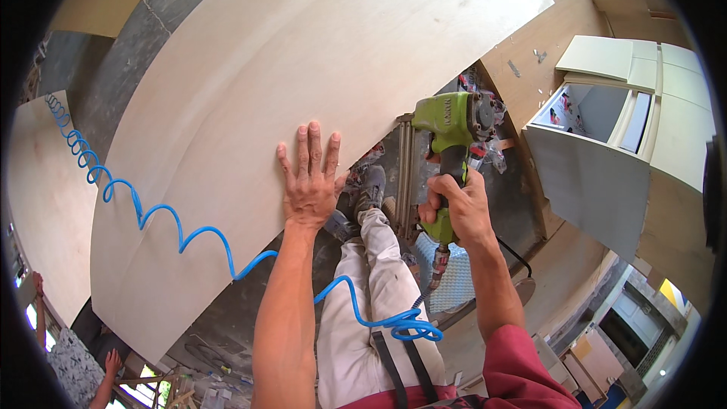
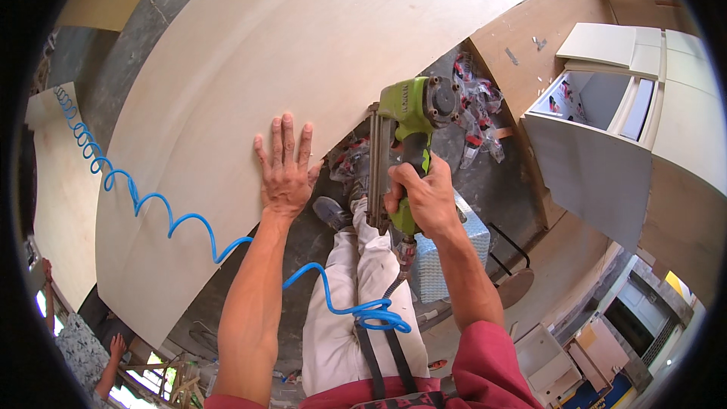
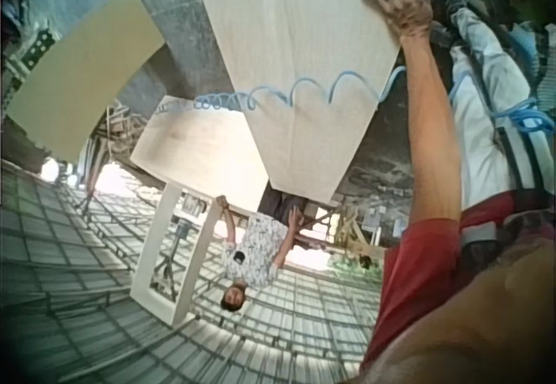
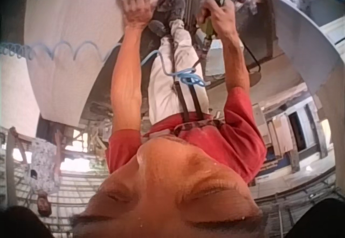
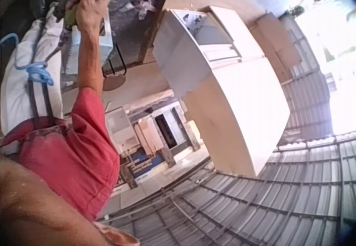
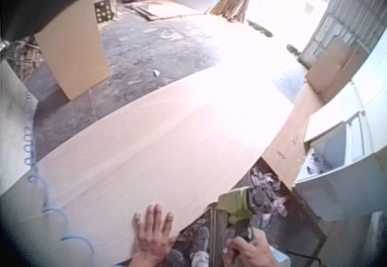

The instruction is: The person uses a nail gun to attach wooden panels together while assembling a cabinet. The person aligns the edges of the boards by hand and fires nails at regular intervals.

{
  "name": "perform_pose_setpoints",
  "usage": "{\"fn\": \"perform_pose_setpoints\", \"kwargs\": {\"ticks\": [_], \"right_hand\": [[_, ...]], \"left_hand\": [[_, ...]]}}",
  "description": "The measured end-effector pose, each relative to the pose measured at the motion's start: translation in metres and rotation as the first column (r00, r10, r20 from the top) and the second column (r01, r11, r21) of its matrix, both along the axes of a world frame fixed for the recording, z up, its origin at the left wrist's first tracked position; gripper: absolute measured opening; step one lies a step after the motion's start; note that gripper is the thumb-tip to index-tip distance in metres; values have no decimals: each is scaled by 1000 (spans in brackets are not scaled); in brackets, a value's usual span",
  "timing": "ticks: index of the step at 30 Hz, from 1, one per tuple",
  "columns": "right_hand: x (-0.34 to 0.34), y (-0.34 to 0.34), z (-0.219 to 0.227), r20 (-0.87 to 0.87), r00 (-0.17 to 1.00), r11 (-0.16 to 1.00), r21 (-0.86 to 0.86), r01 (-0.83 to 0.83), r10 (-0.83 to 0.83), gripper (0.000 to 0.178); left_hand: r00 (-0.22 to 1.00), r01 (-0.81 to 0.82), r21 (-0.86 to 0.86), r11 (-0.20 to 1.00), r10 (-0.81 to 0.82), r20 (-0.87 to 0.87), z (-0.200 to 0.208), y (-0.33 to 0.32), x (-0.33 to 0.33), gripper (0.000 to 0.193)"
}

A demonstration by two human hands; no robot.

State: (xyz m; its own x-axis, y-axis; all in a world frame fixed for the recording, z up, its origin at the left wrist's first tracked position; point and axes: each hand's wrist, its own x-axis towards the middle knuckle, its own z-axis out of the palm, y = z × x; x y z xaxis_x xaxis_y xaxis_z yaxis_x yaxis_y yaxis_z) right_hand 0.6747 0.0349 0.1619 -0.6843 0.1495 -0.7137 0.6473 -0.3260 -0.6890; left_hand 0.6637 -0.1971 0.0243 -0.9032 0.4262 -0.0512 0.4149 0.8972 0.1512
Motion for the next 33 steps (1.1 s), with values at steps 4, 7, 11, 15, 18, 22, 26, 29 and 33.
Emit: {"fn": "perform_pose_setpoints", "kwargs": {"ticks": [4, 7, 11, 15, 18, 22, 26, 29, 33], "right_hand": [[10, -6, 0, -56, 998, 999, 42, -16, 18, 31], [23, -16, 5, -16, 999, 999, 27, -28, 28, 33], [35, -34, 3, 44, 999, 998, -64, -20, 22, 34], [39, -44, -3, 55, 998, 992, -126, -14, 21, 34], [39, -49, -3, 62, 997, 994, -103, -30, 37, 36], [37, -51, -2, 53, 997, 996, -73, -57, 61, 41], [36, -51, -2, 50, 996, 996, -67, -67, 70, 26], [37, -51, -3, 41, 997, 995, -78, -58, 61, 25], [43, -53, 1, 50, 998, 994, -100, -33, 38, 27]], "left_hand": [[1000, -3, 38, 999, 3, -9, -1, 0, -1, 83], [1000, -5, 40, 999, 6, -2, 1, -2, 1, 84], [1000, -2, 39, 999, 2, 9, 1, -2, 1, 86], [1000, -1, 45, 999, 2, -10, -1, 1, -1, 87], [1000, -4, 54, 999, 5, -13, -4, -1, 1, 88], [1000, -7, 66, 998, 8, -14, -3, -1, 1, 88], [1000, -8, 62, 998, 8, -9, -2, -2, 1, 88], [1000, -9, 65, 998, 9, 4, -2, -2, 1, 88], [1000, -4, 60, 998, 5, -5, -1, -2, 1, 88]]}}
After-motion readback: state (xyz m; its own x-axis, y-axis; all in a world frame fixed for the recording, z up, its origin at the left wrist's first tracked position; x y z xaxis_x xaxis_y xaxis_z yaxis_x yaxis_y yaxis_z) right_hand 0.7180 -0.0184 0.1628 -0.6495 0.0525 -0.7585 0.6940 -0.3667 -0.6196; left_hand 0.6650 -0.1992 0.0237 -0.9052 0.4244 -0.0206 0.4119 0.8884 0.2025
